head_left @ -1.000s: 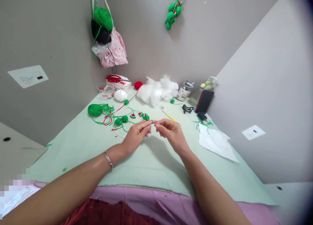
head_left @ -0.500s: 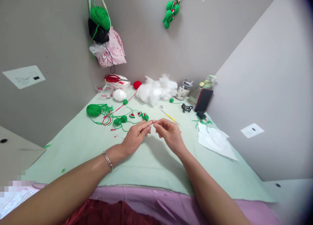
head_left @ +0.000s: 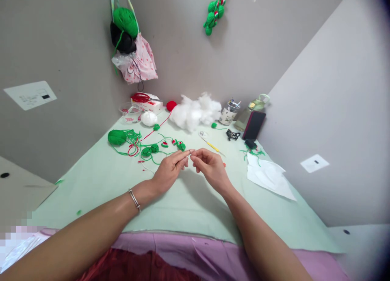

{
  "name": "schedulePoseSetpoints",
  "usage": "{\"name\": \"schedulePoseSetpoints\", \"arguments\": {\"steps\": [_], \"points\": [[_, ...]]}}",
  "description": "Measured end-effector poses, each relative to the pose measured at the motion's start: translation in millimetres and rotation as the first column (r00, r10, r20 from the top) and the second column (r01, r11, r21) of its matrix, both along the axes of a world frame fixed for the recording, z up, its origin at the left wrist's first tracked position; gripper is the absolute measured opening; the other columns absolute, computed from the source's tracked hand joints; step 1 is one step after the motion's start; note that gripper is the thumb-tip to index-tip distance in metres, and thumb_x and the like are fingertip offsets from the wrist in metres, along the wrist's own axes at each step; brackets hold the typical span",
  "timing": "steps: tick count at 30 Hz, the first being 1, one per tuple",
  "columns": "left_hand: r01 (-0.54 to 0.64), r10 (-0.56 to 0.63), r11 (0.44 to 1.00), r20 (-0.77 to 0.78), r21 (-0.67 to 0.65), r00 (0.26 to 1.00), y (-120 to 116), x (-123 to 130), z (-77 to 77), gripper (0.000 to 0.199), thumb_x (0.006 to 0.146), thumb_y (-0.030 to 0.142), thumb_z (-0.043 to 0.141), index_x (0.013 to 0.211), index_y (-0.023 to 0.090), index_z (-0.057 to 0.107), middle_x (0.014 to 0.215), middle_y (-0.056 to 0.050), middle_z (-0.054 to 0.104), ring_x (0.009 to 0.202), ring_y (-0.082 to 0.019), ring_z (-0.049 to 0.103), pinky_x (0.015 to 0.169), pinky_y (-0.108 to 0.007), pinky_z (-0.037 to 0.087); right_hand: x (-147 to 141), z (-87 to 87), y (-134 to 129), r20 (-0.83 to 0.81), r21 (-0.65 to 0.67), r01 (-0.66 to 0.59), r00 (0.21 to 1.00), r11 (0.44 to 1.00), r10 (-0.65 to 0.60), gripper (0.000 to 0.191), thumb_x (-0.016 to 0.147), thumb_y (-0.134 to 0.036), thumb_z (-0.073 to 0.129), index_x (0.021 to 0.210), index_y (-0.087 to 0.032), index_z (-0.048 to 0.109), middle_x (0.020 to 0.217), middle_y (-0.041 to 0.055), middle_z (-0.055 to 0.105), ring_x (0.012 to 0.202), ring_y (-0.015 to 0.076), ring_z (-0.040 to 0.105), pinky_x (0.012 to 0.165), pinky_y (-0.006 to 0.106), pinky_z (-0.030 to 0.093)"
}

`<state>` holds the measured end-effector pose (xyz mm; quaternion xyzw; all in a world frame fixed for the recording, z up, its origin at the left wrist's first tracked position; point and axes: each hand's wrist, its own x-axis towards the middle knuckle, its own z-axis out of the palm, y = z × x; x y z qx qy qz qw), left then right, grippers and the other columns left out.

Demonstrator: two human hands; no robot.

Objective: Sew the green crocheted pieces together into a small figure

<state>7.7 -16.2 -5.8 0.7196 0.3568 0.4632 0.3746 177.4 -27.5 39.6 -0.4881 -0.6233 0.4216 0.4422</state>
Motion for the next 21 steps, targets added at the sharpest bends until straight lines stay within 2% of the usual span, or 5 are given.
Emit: {"name": "schedulePoseSetpoints", "arguments": {"steps": [21], "points": [[0.01,-0.01,1.0,-0.023,-0.007,1.0,0.7,0.0,-4.5,0.042,0.102,0.03,0.042,0.139,0.021,0.06,0.084,-0.001,0.055,0.076,-0.015,0.053,0.079,-0.028,0.046,-0.5,-3.4,0.0,0.065,0.028,-0.009,0.998,1.0,0.007,0.021,0.085,-0.039,0.064,0.079,-0.019,0.064,0.063,-0.002,0.056,0.053,0.011,0.05,0.052,0.025,0.04]]}}
